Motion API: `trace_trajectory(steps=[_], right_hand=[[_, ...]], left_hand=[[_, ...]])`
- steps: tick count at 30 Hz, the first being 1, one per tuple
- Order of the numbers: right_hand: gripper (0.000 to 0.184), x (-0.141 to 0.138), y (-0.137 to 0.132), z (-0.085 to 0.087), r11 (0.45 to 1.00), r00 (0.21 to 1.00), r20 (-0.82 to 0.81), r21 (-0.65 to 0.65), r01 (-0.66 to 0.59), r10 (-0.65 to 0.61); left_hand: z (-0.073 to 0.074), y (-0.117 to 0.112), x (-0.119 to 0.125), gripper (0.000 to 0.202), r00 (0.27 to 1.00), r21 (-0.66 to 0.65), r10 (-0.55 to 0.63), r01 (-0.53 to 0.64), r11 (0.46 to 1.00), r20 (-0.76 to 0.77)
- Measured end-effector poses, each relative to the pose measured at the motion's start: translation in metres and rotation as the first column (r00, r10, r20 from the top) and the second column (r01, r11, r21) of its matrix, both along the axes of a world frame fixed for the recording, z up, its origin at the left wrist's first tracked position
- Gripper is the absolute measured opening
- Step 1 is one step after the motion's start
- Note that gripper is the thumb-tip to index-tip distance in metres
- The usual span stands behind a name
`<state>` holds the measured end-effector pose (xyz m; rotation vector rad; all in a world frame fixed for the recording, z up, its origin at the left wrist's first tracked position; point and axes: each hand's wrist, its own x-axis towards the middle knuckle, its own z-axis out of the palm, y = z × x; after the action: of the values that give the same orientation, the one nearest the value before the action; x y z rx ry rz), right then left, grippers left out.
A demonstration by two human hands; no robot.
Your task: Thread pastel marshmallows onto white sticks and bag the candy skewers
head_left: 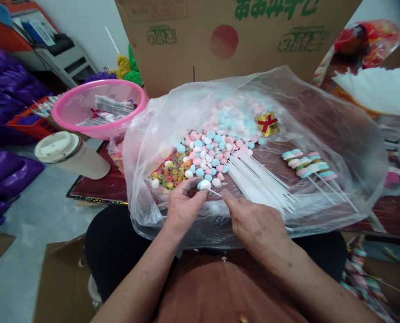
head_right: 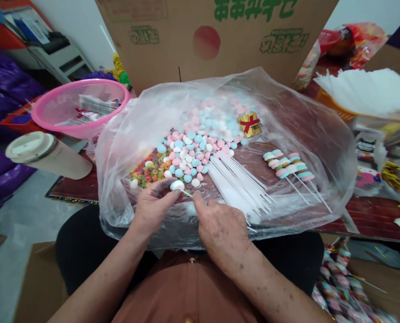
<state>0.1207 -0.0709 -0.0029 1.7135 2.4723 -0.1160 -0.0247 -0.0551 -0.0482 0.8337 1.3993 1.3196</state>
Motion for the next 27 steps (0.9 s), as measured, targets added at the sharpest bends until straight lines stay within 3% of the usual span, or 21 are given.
trace_trajectory(steps=[3, 6, 10, 14, 19, 24, 26, 27], right_hand=[[0.044, -0.005, -0.004, 0.002, 1.0, 1.0, 0.024, -0.009, -0.008, 0.008], [0.041, -0.013, -0.006, 0.0, 1.0, 1.0, -0.015, -0.013, -0.019, 0.019], [0.035, -0.028, -0.003, -0.009, 1.0, 0.997, -0.082, -0.013, -0.01, 0.009], [0.028, -0.031, 0.003, -0.018, 0.997, 0.986, -0.169, -0.08, -0.005, -0.008], [0.024, -0.02, 0.003, -0.028, 0.992, 0.969, -0.248, -0.122, -0.015, -0.016], [0.022, 0.005, 0.012, -0.049, 0.996, 0.888, -0.457, -0.089, 0.012, -0.052], [0.023, 0.023, 0.015, -0.054, 0.997, 0.869, -0.488, -0.029, 0.077, -0.082], [0.024, 0.031, 0.015, -0.055, 0.994, 0.868, -0.486, -0.012, 0.108, -0.1]], left_hand=[[-0.004, -0.004, 0.003, 0.028, 0.962, 0.077, 0.025, -0.004, 0.997, -0.271], [-0.005, -0.009, 0.007, 0.028, 0.909, 0.095, 0.057, -0.019, 0.995, -0.413], [-0.008, -0.013, 0.011, 0.025, 0.894, 0.083, 0.136, -0.111, 0.99, -0.428], [-0.01, -0.012, 0.008, 0.023, 0.92, 0.015, 0.121, -0.125, 0.992, -0.372], [-0.011, -0.018, 0.009, 0.025, 0.867, 0.034, 0.049, -0.036, 0.999, -0.495], [-0.012, -0.017, 0.001, 0.042, 0.816, 0.013, -0.208, 0.255, 0.967, -0.539], [-0.009, -0.007, -0.005, 0.044, 0.754, 0.005, -0.197, 0.256, 0.967, -0.626], [-0.007, 0.0, -0.006, 0.039, 0.683, -0.002, -0.177, 0.249, 0.969, -0.709]])
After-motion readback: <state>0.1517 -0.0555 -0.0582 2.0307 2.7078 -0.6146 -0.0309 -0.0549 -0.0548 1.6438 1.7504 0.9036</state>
